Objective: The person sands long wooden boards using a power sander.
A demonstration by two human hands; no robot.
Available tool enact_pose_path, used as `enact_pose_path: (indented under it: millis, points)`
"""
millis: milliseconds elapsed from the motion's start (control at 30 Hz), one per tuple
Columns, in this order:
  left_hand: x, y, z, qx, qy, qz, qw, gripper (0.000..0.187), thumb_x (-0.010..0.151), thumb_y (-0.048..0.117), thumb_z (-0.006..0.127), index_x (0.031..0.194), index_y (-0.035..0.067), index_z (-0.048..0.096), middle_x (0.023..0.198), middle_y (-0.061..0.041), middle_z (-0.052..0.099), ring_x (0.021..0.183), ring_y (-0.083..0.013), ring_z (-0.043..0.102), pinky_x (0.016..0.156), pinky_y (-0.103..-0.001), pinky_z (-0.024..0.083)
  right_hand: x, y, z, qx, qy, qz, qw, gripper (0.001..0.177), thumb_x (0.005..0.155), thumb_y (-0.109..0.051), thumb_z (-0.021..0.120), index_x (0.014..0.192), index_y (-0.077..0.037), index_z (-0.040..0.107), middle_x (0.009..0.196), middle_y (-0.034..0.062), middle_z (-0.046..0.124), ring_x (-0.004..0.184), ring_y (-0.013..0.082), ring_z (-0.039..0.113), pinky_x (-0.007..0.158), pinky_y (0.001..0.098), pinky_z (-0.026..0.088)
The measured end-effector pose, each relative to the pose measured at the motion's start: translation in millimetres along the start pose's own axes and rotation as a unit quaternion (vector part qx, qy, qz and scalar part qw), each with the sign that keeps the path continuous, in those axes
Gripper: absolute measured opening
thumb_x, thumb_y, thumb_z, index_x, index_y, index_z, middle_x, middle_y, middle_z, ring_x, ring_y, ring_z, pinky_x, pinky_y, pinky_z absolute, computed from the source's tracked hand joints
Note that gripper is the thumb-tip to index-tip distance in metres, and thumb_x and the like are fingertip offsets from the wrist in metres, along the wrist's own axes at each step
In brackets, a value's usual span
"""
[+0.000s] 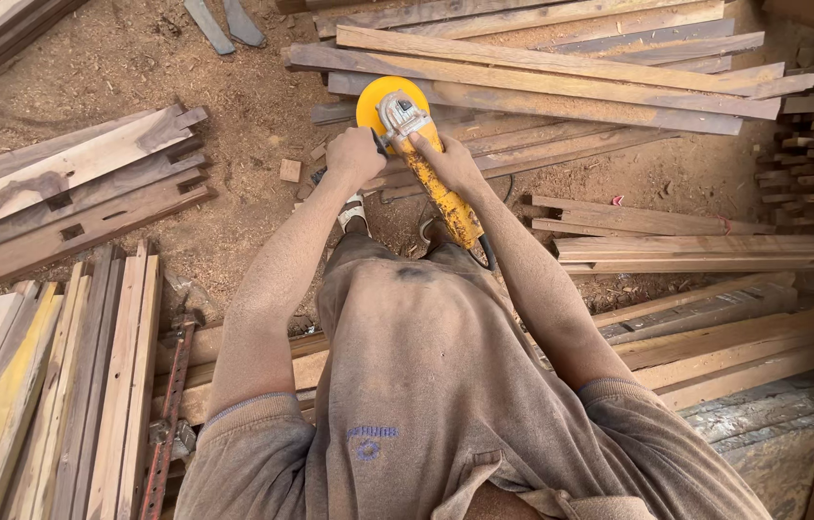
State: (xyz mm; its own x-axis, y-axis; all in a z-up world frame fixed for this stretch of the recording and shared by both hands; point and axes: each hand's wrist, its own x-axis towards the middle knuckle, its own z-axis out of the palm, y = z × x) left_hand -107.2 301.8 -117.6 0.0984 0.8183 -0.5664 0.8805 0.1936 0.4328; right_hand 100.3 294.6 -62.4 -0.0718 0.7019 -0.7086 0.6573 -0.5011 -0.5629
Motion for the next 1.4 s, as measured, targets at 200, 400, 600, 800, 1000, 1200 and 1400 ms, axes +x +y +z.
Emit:
enact_pose_path:
  millis: [200, 400, 600, 800, 1000, 1200, 1400]
  points:
    - [19, 78, 47, -0.035, 0.001, 0.056, 0.998, 0.023, 0.079, 0.019, 0.068, 0.093, 0.002, 0.076, 0.096, -0.023, 0.074, 0.093, -0.0394, 0.073, 0.082, -0.049, 0.058, -15, 65, -64, 0.024, 0.04, 0.008, 0.999, 0.087, 0.088, -0.075, 0.053, 0.133, -0.001, 0.064, 0.102, 0.0167, 0.076, 0.093, 0.0223, 0.076, 0.084, 0.0375, 0.059]
    - [42, 180, 95, -0.02, -0.024, 0.12, 0.992, 0.021, 0.077, 0.017, 0.067, 0.091, 0.005, 0.077, 0.094, -0.02, 0.076, 0.092, -0.036, 0.075, 0.08, -0.047, 0.059, -30, 148, -126, 0.079, 0.093, 0.019, 0.992, 0.084, 0.094, -0.07, 0.055, 0.129, 0.005, 0.065, 0.105, 0.0149, 0.075, 0.094, 0.0178, 0.071, 0.085, 0.0335, 0.055]
    - [45, 207, 104, -0.011, -0.034, 0.132, 0.991, 0.018, 0.078, 0.016, 0.067, 0.09, 0.006, 0.077, 0.091, -0.019, 0.077, 0.09, -0.0346, 0.076, 0.077, -0.047, 0.06, -38, 163, -143, 0.14, 0.11, 0.049, 0.983, 0.079, 0.096, -0.067, 0.053, 0.131, 0.004, 0.062, 0.102, 0.0111, 0.072, 0.088, 0.015, 0.068, 0.079, 0.0312, 0.055]
    - [18, 90, 56, -0.056, -0.029, 0.04, 0.997, 0.019, 0.076, 0.014, 0.069, 0.091, 0.004, 0.076, 0.089, -0.019, 0.076, 0.086, -0.036, 0.075, 0.077, -0.049, 0.059, -8, 88, -68, 0.015, 0.052, -0.001, 0.999, 0.092, 0.089, -0.075, 0.052, 0.139, 0.002, 0.058, 0.11, 0.0167, 0.074, 0.097, 0.021, 0.073, 0.089, 0.0371, 0.056]
    - [-19, -30, -18, -0.052, -0.012, -0.067, 0.996, 0.018, 0.084, 0.017, 0.068, 0.094, 0.005, 0.077, 0.091, -0.015, 0.076, 0.086, -0.0292, 0.077, 0.079, -0.044, 0.06, 30, -16, 24, -0.069, -0.027, -0.064, 0.995, 0.109, 0.078, -0.086, 0.052, 0.142, 0.002, 0.054, 0.122, 0.0249, 0.07, 0.113, 0.0325, 0.071, 0.098, 0.0448, 0.054]
    - [-25, -38, -30, -0.048, 0.004, -0.063, 0.997, 0.028, 0.086, 0.024, 0.069, 0.1, 0.002, 0.075, 0.091, -0.022, 0.076, 0.092, -0.0376, 0.074, 0.084, -0.048, 0.057, 31, -24, 31, -0.06, 0.012, -0.08, 0.995, 0.111, 0.08, -0.087, 0.057, 0.14, 0.007, 0.054, 0.128, 0.03, 0.066, 0.124, 0.038, 0.064, 0.105, 0.0449, 0.048]
    - [-6, 61, 17, -0.031, -0.013, 0.016, 0.999, 0.027, 0.082, 0.024, 0.068, 0.098, 0.003, 0.076, 0.094, -0.023, 0.074, 0.093, -0.041, 0.072, 0.082, -0.052, 0.056, -12, 33, -52, -0.015, 0.053, -0.039, 0.998, 0.096, 0.078, -0.081, 0.057, 0.134, -0.003, 0.065, 0.124, 0.0256, 0.07, 0.119, 0.0363, 0.066, 0.101, 0.0448, 0.049]
